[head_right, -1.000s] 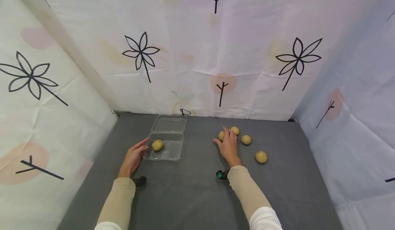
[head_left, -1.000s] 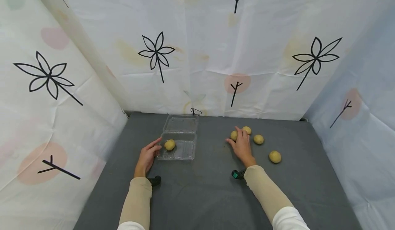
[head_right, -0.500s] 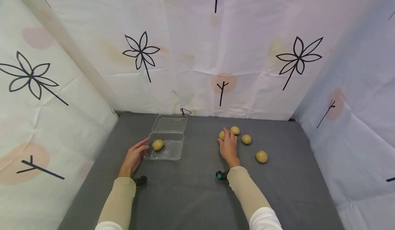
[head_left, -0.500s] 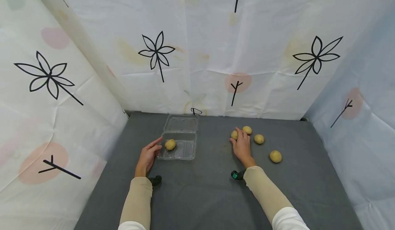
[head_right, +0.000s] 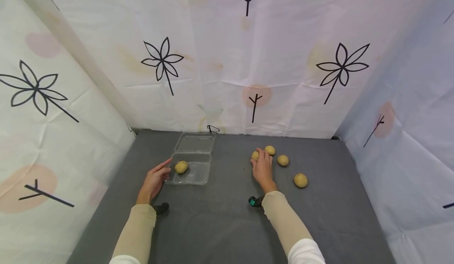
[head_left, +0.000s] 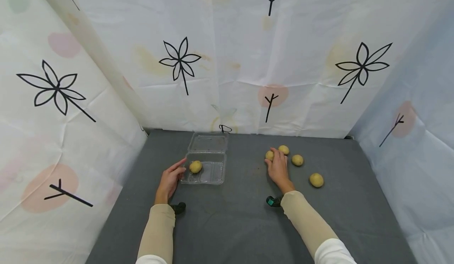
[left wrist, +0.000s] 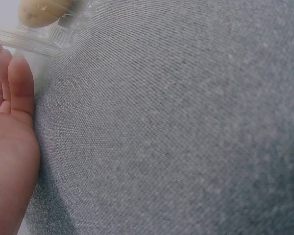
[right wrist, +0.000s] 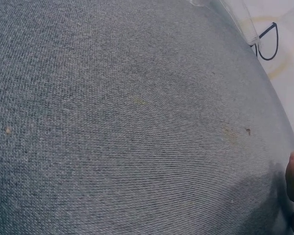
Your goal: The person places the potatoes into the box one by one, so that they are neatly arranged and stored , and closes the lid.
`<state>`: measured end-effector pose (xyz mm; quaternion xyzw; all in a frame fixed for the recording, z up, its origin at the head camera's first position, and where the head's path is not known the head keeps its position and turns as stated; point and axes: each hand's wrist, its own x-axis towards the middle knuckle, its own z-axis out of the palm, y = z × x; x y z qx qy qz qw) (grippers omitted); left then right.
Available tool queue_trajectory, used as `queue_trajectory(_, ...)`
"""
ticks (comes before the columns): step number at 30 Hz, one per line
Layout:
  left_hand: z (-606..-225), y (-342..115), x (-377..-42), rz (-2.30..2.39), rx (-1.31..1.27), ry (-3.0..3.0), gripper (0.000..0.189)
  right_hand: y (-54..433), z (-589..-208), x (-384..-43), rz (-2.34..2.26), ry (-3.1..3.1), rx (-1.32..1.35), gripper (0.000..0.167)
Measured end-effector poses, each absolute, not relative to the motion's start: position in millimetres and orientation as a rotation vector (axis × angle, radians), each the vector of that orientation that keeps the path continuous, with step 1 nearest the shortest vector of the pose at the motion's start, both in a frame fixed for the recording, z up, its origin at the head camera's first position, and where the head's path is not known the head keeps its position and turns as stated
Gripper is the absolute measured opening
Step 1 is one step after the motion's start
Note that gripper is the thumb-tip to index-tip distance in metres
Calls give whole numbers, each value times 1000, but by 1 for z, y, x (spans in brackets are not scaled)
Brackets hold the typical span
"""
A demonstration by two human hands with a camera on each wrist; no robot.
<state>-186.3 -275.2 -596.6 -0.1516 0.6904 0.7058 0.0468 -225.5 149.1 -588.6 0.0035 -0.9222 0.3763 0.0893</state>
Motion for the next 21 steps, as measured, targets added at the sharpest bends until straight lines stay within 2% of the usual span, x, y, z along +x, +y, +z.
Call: queue_trajectory(21, -596, -275, -187, 2150, -474, 2081, 45, 132, -570, -222, 1211, -2746, 228, 52)
